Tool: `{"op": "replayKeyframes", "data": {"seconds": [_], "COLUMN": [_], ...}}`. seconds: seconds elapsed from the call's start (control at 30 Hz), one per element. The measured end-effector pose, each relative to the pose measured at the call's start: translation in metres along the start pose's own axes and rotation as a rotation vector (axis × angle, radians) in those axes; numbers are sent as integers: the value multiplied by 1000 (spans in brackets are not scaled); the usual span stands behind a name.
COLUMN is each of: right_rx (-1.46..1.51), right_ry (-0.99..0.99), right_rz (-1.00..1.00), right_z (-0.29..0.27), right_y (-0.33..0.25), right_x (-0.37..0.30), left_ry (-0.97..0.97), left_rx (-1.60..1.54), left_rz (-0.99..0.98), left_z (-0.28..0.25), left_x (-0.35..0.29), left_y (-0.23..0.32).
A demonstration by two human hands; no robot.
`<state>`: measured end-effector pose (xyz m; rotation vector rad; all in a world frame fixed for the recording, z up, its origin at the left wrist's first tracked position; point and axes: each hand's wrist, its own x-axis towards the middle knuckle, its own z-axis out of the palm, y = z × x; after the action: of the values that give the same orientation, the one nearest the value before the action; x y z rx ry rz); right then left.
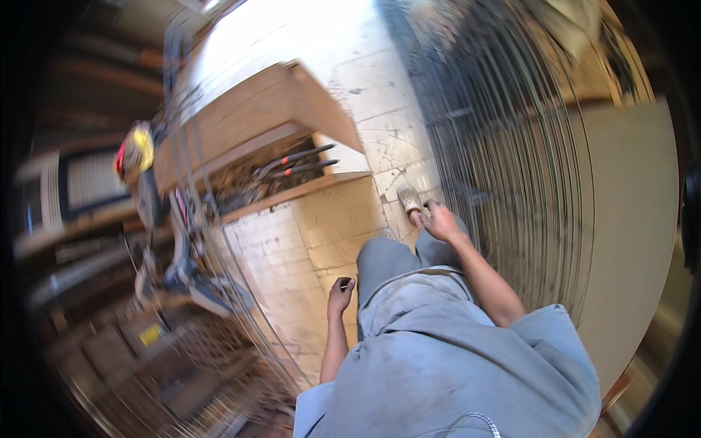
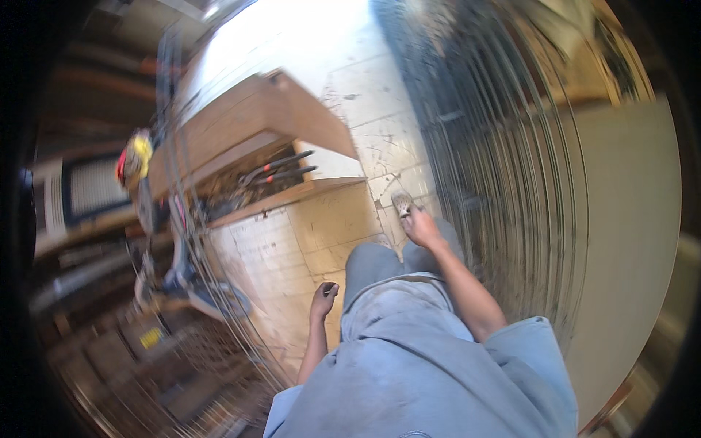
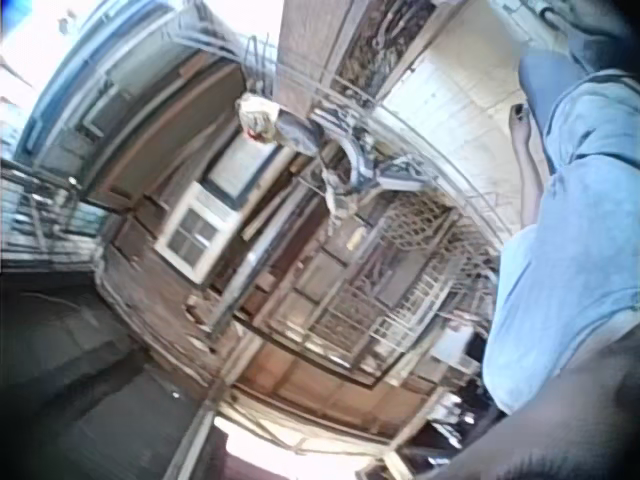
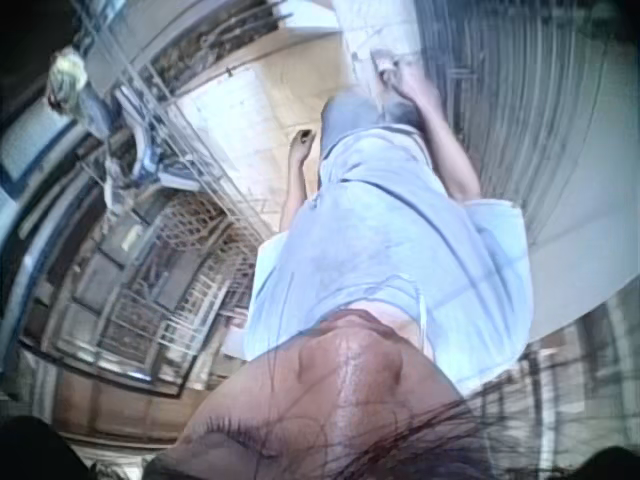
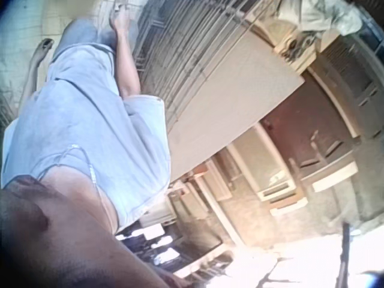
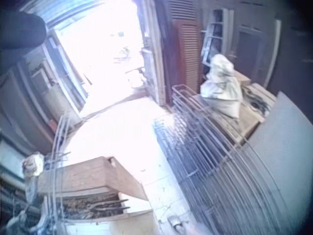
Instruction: The person bends and shapes metal wire components on a wooden jig, using pliers to crimp sections together.
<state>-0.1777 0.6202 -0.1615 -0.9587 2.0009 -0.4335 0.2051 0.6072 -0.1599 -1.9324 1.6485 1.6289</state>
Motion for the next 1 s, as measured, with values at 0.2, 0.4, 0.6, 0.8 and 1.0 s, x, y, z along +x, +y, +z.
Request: {"op": "replayKeyframes", "data": {"seconds": [0.2, 0.4, 0.6, 0.8, 1.0], "right_rx": [158, 39, -333, -455, -453], "right_ry": [138, -4, -185, -118, -93], "right_rz": [380, 427, 436, 380, 249], "right_z": [67, 229, 320, 343, 338], "right_y": [107, 164, 239, 270, 270], "right_x": [-133, -150, -122, -115, -85], "left_ry": [-66, 45, 243, 631, 453], "left_rx": [-143, 34, 456, 364, 591], "left_rz": [53, -24, 202, 77, 221], "left_z": [-2, 62, 149, 211, 246], "left_x": [119, 297, 460, 612, 649], "left_y": [-77, -205, -359, -437, -469]}}
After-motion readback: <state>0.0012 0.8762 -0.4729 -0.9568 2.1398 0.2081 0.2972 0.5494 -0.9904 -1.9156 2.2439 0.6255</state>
